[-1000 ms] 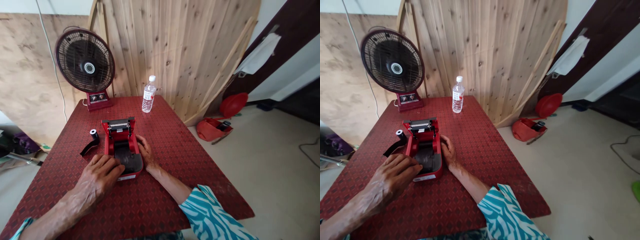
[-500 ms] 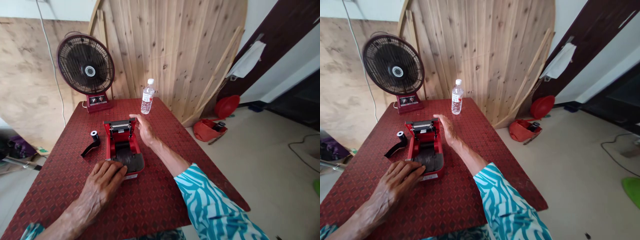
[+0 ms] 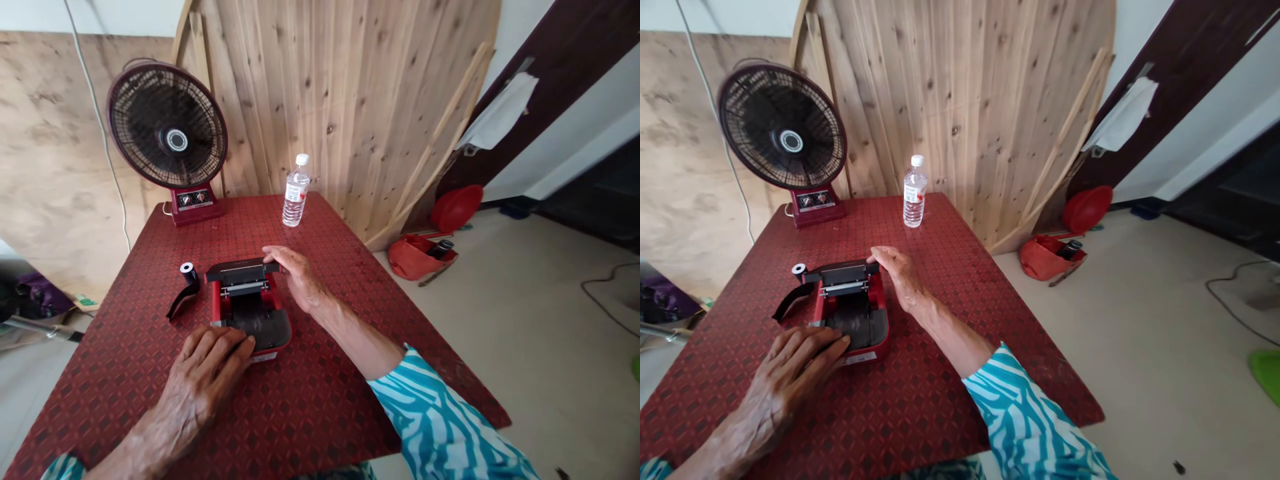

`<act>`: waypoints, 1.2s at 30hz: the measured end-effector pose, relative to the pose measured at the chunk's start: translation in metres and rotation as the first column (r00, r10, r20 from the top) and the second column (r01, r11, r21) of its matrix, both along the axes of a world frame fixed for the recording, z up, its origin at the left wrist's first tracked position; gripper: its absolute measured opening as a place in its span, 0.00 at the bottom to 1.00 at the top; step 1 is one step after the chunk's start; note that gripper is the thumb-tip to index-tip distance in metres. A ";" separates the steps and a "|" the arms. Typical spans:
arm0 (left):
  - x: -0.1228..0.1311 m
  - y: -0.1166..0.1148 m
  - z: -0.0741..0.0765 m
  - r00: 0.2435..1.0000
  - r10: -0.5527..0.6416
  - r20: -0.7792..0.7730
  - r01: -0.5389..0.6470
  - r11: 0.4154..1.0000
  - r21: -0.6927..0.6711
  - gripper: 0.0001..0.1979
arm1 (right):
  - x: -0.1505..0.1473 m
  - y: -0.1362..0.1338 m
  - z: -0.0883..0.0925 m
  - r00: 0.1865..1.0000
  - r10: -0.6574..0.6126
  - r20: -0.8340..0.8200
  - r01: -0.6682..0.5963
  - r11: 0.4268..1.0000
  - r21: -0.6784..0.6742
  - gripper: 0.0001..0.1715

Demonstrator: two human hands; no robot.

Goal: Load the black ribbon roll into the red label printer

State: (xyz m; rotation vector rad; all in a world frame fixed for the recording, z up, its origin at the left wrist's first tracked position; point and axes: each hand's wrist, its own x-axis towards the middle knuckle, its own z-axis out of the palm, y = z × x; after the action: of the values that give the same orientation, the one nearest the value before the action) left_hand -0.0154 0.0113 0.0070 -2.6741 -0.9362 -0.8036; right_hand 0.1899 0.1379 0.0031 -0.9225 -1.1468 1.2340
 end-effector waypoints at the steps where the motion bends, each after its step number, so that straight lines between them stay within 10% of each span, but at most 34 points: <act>1: 0.000 0.000 0.002 1.000 0.003 0.003 -0.003 1.000 0.000 0.16 | 0.001 -0.003 0.000 1.000 0.001 0.001 -0.001 1.000 0.010 0.15; 11: -0.003 0.000 0.007 1.000 -0.002 -0.022 0.002 1.000 -0.014 0.16 | 0.007 -0.017 -0.004 0.999 0.038 0.029 -0.037 0.999 -0.014 0.10; 21: 0.002 0.002 0.001 0.994 0.002 0.114 0.003 0.999 -0.041 0.11 | 0.011 -0.042 -0.021 0.984 0.170 -0.058 -0.179 0.962 -0.209 0.29; 28: -0.030 0.018 0.004 0.945 0.254 0.204 -0.223 0.961 -0.164 0.15 | 0.008 -0.044 -0.025 0.987 0.147 -0.070 -0.158 0.970 -0.187 0.28; 36: -0.028 0.020 -0.007 0.959 0.216 0.181 -0.202 0.975 -0.093 0.12 | 0.007 -0.048 -0.034 0.992 0.111 -0.052 -0.118 0.980 -0.159 0.28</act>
State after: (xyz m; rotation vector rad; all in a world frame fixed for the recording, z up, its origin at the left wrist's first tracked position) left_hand -0.0437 0.0310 0.0000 -2.5328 -1.2932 -1.0054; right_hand 0.1966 0.0900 -0.0310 -0.9564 -1.0903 1.4511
